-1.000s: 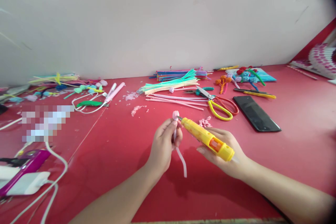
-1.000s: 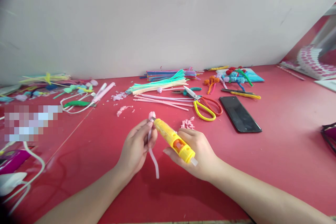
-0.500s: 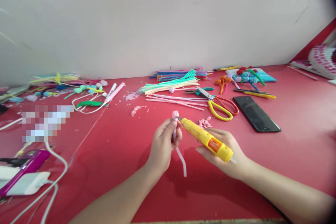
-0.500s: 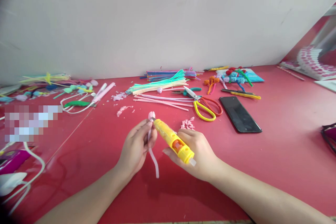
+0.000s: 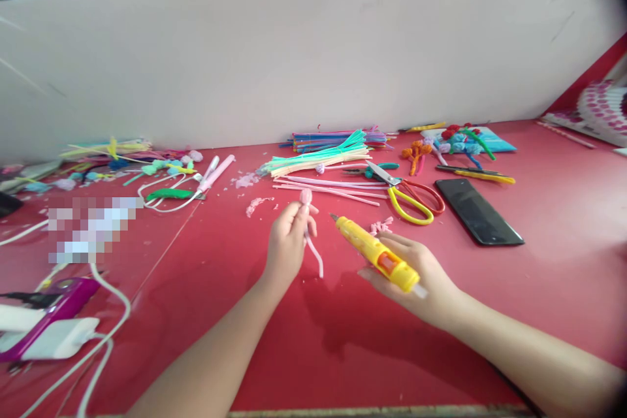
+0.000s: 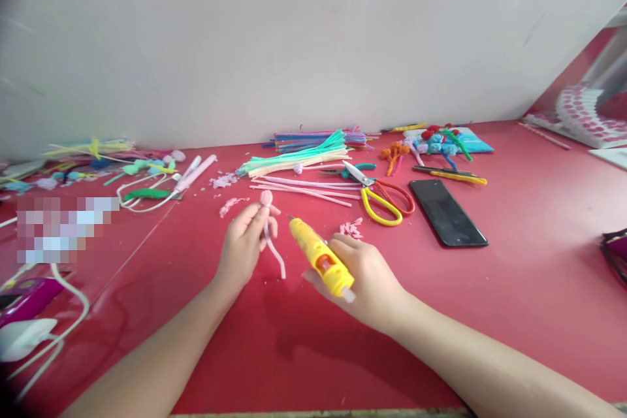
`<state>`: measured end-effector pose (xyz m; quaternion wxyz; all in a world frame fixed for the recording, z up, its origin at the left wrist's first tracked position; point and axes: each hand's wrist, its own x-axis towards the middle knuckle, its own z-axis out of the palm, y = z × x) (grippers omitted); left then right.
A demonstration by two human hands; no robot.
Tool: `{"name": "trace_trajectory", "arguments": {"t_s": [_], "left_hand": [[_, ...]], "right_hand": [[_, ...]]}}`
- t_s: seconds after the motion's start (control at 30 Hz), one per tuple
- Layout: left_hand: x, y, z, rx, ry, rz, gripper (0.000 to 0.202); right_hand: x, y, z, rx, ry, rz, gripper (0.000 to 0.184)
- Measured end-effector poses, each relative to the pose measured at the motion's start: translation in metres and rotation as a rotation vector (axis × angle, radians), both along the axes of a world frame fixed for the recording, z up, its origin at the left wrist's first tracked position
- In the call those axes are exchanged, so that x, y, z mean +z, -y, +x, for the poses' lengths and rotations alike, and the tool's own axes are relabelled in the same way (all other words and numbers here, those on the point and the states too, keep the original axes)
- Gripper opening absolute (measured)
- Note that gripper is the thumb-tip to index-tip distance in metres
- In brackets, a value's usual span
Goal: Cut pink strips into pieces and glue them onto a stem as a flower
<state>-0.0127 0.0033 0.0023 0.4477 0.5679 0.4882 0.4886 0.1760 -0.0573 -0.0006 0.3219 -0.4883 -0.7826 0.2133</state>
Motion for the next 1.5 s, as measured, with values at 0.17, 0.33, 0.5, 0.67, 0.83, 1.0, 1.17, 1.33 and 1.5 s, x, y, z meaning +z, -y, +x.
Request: {"name": "trace_trajectory", "arguments": {"t_s": [0.17,0.33,0.5,0.67,0.83,1.0,1.17,1.33,1.5], "left_hand": [[0.004,-0.003,0.0,-0.029,0.053,-0.011,0.025],[0.015,0.012,0.006,-0.221,0.058,-0.073,0.028],[0.018,0.016,0.007,-0.246,0.103,-0.068,0.025],[0.015,0.02,0.009,-0.289,0.148,-0.126,0.026],[0.009,0.024,0.013,-0.354,0.109,-0.186,0.027],[0.004,0.028,0.018,-0.417,0.12,-0.253,0.028],[0.003,0.034,0.02,-0.471,0.11,-0.355,0.027],[0.006,0.038,0.02,-0.48,0.071,-0.387,0.026],[0.011,0.041,0.021,-0.461,-0.048,-0.369,0.027]], "right_hand": [[-0.014,-0.001,-0.009,0.067,0.111,-0.093,0.021],[-0.012,-0.001,-0.01,0.181,0.174,-0.037,0.029],[-0.005,-0.022,0.016,-0.087,0.212,0.073,0.012],[-0.013,-0.039,0.034,-0.114,0.297,0.073,0.012],[-0.016,-0.033,0.022,0.065,0.437,0.146,0.012],[-0.019,-0.032,0.015,0.07,0.512,0.195,0.016],[-0.012,-0.03,0.013,-0.019,0.16,0.085,0.011],[0.004,-0.018,0.014,-0.018,-0.209,0.074,0.013],[0.012,-0.007,0.01,-0.018,-0.352,0.067,0.017]]}}
